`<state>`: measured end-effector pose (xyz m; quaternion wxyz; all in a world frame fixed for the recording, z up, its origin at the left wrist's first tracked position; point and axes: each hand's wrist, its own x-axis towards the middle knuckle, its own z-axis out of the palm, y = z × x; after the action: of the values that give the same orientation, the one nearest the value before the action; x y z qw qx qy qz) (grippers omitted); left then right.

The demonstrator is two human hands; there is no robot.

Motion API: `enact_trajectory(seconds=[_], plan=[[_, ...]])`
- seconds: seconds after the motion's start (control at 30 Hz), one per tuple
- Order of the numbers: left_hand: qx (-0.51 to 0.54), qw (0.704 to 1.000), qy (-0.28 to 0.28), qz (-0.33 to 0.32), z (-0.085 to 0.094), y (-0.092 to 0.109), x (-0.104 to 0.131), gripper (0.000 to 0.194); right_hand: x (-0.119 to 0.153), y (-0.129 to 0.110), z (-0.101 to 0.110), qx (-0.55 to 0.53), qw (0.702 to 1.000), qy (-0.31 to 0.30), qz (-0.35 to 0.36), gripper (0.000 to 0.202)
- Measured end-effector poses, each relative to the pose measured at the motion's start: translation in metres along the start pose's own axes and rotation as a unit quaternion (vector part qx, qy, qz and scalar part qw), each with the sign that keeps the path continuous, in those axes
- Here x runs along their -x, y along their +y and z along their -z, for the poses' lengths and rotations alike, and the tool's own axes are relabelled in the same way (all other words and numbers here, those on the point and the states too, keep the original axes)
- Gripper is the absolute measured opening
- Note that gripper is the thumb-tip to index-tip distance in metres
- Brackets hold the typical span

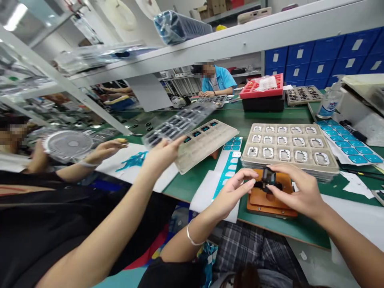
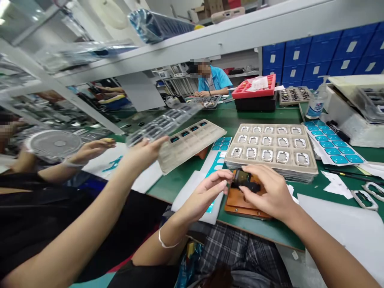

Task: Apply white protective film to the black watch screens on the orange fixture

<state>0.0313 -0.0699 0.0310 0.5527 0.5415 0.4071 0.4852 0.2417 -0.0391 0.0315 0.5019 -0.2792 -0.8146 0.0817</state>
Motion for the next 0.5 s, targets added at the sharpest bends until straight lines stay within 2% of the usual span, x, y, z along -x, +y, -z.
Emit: enact_trajectory(seconds=[0.13, 0.23, 0.3, 0.37, 0.5], plan=[[-0.12, 0.989, 0.006, -0.089, 0.005, -0.003, 0.007, 0.026, -0.002, 0.007, 0.01, 0.002, 0.999, -0.01, -0.045, 0.027], [-0.249, 0.95, 0.008, -0.188, 0.008, -0.003, 0.001, 0.018, -0.004, 0.014, 0.018, 0.0, 0.996, -0.041, -0.077, 0.026], [-0.318, 0.914, 0.021, -0.25, 0.012, -0.001, -0.013, 0.015, -0.004, 0.02, 0.023, 0.017, 0.994, -0.061, -0.09, 0.027], [-0.347, 0.893, 0.02, -0.287, 0.018, 0.001, -0.033, 0.016, -0.005, 0.024, 0.026, 0.039, 0.992, -0.081, -0.091, 0.027], [-0.353, 0.89, -0.063, -0.281, 0.03, -0.002, -0.067, 0.033, -0.008, 0.026, 0.029, 0.058, 0.989, -0.114, -0.074, 0.025]])
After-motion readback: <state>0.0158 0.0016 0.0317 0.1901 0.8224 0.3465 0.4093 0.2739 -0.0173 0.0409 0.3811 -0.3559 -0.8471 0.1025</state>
